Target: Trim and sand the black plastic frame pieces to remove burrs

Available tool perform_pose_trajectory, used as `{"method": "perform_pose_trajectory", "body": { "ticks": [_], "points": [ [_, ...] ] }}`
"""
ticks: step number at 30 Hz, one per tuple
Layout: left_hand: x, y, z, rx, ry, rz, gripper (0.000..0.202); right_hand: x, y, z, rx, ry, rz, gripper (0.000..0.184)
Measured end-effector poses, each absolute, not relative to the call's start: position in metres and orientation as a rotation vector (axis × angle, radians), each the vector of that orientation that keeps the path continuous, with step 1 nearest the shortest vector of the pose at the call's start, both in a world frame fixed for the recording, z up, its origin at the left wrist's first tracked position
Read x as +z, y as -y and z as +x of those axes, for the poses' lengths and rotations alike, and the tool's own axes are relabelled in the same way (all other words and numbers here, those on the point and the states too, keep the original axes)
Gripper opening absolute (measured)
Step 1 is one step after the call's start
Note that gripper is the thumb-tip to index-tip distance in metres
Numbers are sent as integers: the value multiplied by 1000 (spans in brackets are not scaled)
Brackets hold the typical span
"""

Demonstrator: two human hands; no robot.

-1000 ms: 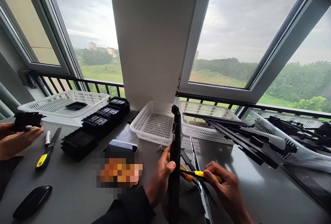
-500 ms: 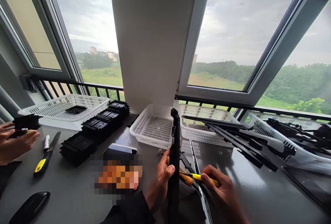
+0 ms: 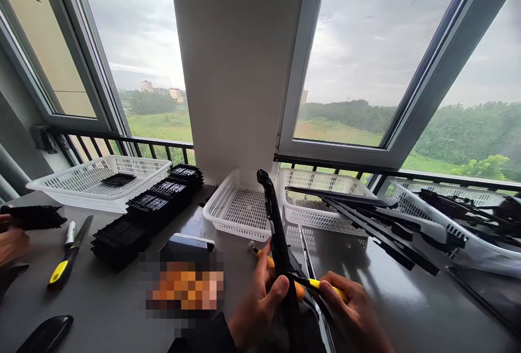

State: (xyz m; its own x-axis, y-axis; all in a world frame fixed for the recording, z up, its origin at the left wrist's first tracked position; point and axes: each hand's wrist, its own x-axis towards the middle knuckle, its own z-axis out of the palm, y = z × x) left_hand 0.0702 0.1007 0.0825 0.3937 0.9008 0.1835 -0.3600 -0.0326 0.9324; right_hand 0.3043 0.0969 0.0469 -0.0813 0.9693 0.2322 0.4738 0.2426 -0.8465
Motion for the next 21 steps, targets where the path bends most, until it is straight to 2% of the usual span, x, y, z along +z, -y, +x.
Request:
{"method": "perform_pose_trajectory", "body": {
  "ticks": [8,16,21],
  "points": [
    [76,-107,71,1240,-733,1251,103,49,-96,303,648,1655,-1378,65],
    [81,-109,70,1306,-947,1220,75,48,-94,304,574,1655,-1403,60],
    [77,-110,70,1331,-1004,1244,69,52,-93,299,531,1612,-1416,61]
  ]
}}
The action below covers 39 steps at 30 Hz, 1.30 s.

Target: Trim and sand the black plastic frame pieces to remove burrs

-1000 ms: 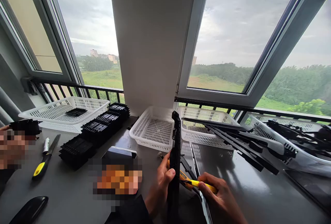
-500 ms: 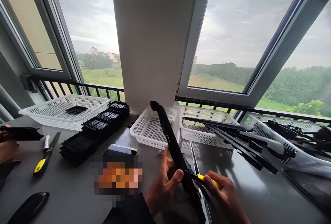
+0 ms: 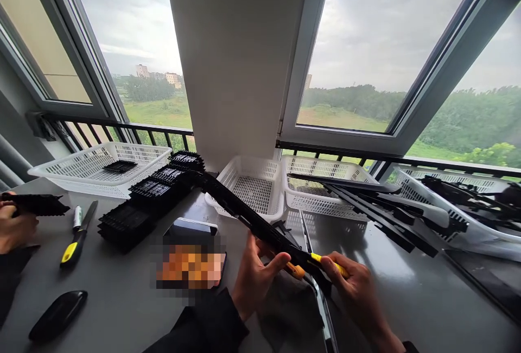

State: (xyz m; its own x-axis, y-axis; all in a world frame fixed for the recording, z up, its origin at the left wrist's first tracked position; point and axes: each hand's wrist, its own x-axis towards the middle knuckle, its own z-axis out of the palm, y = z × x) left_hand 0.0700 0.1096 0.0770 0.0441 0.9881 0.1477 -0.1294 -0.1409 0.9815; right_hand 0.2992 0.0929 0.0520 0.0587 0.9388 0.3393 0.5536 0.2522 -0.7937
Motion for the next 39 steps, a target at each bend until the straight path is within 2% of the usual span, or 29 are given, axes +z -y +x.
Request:
{"method": "perform_pose_trajectory", "body": {
  "ticks": [9,27,39],
  "points": [
    [74,-108,72,1451,-921,1118,76,53,-88,292,547,1709,-1323,57],
    [75,-106,70,1361,-974,1172,66,62,-89,291,622,1703,-1350,58],
    [82,-112,69,1263,-741,1179,76,54,-91,289,726,1614,-1410,65]
  ]
}}
